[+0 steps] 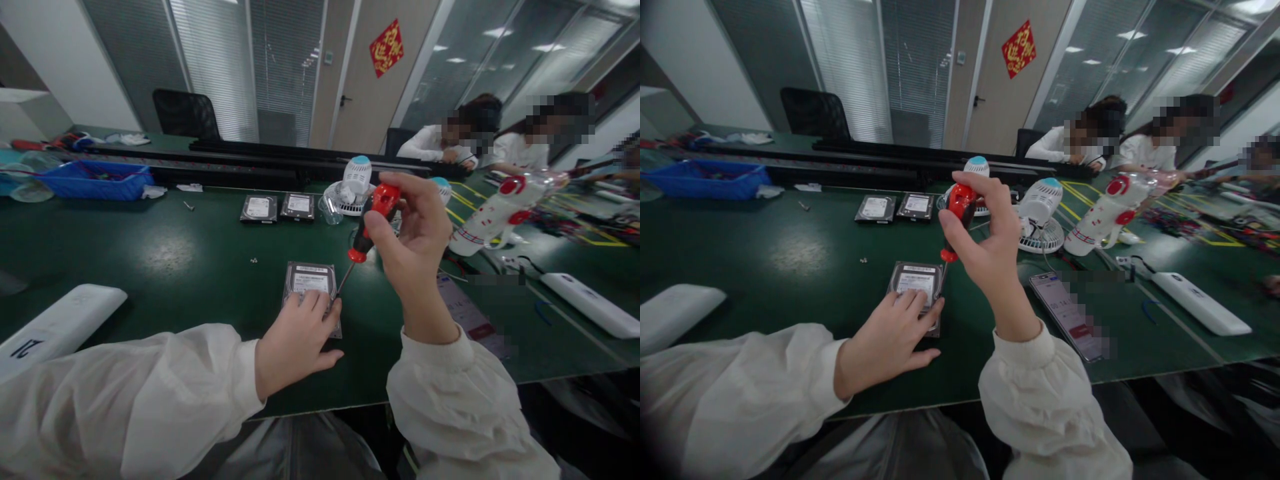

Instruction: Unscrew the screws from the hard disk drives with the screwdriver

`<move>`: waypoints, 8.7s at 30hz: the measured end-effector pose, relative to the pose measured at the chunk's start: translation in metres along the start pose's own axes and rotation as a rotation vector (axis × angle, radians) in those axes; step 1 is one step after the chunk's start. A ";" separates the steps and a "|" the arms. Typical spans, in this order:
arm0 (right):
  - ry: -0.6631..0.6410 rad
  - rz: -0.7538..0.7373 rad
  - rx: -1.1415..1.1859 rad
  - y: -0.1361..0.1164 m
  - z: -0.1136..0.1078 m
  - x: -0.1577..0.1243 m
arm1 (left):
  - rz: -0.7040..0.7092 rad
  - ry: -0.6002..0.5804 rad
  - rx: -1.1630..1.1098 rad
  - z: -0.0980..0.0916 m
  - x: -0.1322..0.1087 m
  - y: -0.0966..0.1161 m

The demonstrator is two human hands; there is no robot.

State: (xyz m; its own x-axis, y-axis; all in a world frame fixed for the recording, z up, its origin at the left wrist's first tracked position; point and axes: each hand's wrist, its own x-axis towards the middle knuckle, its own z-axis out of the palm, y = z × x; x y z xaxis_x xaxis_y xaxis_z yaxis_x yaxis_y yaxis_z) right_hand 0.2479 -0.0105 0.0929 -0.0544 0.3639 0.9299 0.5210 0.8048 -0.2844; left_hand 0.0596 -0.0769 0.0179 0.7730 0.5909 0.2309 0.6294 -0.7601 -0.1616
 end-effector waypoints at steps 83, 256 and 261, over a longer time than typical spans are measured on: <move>0.045 0.027 0.022 0.005 0.001 0.002 | 0.002 0.001 0.011 0.001 0.000 0.000; -0.050 0.078 0.222 0.008 0.004 -0.001 | 0.007 0.023 0.020 0.002 -0.001 0.000; -0.056 0.071 0.224 0.005 0.002 0.000 | 0.006 0.033 0.016 0.002 -0.001 0.000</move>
State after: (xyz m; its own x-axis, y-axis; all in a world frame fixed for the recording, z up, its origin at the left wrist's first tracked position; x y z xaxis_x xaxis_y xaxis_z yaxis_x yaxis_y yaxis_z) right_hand 0.2484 -0.0053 0.0910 -0.0747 0.4436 0.8931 0.3240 0.8578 -0.3990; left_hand 0.0590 -0.0774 0.0152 0.7737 0.5769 0.2616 0.6262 -0.7590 -0.1783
